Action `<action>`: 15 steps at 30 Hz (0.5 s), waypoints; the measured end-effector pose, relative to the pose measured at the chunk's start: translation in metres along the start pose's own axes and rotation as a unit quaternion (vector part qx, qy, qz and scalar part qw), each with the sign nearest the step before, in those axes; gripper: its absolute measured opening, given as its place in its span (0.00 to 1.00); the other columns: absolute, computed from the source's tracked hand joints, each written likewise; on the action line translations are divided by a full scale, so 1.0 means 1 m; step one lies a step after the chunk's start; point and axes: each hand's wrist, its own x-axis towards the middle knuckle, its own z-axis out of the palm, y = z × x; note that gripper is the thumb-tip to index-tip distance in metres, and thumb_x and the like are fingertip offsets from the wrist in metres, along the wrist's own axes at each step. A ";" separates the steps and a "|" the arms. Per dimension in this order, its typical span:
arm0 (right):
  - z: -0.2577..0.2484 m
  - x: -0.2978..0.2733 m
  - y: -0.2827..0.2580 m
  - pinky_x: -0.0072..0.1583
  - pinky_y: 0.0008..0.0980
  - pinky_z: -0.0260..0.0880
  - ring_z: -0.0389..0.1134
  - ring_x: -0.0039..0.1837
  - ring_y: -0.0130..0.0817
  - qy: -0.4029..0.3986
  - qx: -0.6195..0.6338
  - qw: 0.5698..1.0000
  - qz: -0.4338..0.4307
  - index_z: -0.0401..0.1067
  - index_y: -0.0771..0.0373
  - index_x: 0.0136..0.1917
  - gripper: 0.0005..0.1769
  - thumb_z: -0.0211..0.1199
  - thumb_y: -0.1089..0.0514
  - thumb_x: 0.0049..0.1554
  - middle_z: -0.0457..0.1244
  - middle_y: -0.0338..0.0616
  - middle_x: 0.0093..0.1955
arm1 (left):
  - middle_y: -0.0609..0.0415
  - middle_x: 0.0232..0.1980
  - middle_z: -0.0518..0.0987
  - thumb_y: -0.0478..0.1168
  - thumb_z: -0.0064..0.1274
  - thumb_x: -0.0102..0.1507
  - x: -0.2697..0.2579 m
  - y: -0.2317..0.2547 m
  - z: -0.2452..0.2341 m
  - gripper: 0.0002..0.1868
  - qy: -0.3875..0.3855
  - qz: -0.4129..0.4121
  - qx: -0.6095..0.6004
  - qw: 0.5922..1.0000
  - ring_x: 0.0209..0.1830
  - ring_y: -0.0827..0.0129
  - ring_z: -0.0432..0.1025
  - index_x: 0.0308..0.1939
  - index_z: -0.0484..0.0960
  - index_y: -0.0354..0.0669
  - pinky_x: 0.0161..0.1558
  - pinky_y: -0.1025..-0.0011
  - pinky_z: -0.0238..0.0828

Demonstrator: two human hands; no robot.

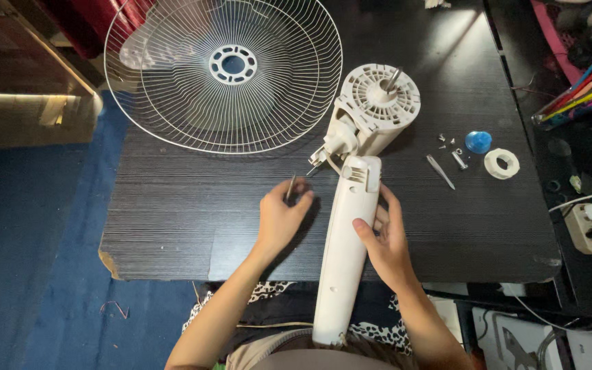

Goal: The person assembles a disassembled electric fan on a table. They use a screwdriver to tighten screws on the fan's neck and motor housing, reattach the fan head to the stand, and secure the components together.

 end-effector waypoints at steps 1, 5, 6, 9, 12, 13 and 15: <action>-0.004 0.002 0.007 0.61 0.38 0.72 0.68 0.63 0.39 -0.015 0.004 1.000 -0.006 0.40 0.67 0.81 0.43 0.59 0.58 0.62 0.62 0.63 0.67 | 0.46 0.45 0.86 0.43 0.62 0.61 0.010 0.000 0.001 0.21 0.016 0.035 0.021 0.999 0.43 0.71 0.78 0.54 0.83 0.32 0.46 0.71 0.74; -0.018 0.025 0.026 0.53 0.36 0.73 0.72 0.59 0.36 -0.004 0.129 0.976 0.176 0.54 0.69 0.75 0.33 0.40 0.43 0.67 0.67 0.52 0.63 | 0.44 0.45 0.87 0.48 0.55 0.66 0.026 0.001 0.013 0.25 0.018 0.007 -0.029 0.999 0.43 0.68 0.79 0.60 0.80 0.31 0.45 0.70 0.75; -0.019 0.035 0.028 0.53 0.38 0.74 0.72 0.58 0.38 -0.005 0.164 0.967 0.195 0.58 0.73 0.72 0.32 0.42 0.44 0.68 0.68 0.53 0.61 | 0.42 0.45 0.87 0.48 0.54 0.66 0.027 0.002 0.016 0.27 0.022 -0.012 -0.038 0.999 0.44 0.67 0.79 0.62 0.77 0.31 0.47 0.70 0.74; -0.020 0.068 0.033 0.55 0.36 0.75 0.72 0.57 0.36 -0.047 0.147 0.957 0.246 0.66 0.71 0.66 0.24 0.49 0.51 0.66 0.68 0.51 0.58 | 0.38 0.51 0.85 0.48 0.50 0.68 0.022 -0.004 0.022 0.30 0.023 -0.024 -0.055 0.998 0.51 0.64 0.79 0.68 0.71 0.30 0.54 0.69 0.72; -0.008 0.099 0.046 0.56 0.33 0.74 0.70 0.56 0.32 -0.094 0.120 0.950 0.271 0.69 0.70 0.63 0.18 0.53 0.55 0.65 0.68 0.47 0.56 | 0.36 0.60 0.81 0.47 0.47 0.71 0.023 -0.014 0.020 0.28 -0.008 0.021 -0.083 0.996 0.62 0.63 0.76 0.68 0.72 0.28 0.62 0.69 0.69; -0.004 0.106 0.052 0.55 0.33 0.74 0.70 0.55 0.32 -0.107 0.120 0.948 0.275 0.69 0.70 0.62 0.17 0.53 0.55 0.66 0.68 0.47 0.55 | 0.36 0.61 0.81 0.47 0.45 0.71 0.023 -0.016 0.019 0.28 -0.028 0.015 -0.110 0.993 0.62 0.63 0.76 0.69 0.71 0.29 0.63 0.69 0.68; 0.002 0.116 0.070 0.53 0.34 0.73 0.70 0.52 0.32 -0.095 0.160 0.949 0.255 0.69 0.69 0.62 0.17 0.53 0.56 0.65 0.68 0.46 0.54 | 0.37 0.61 0.82 0.46 0.44 0.70 0.022 -0.017 0.016 0.29 -0.058 0.019 -0.124 0.990 0.63 0.61 0.76 0.71 0.68 0.32 0.64 0.68 0.68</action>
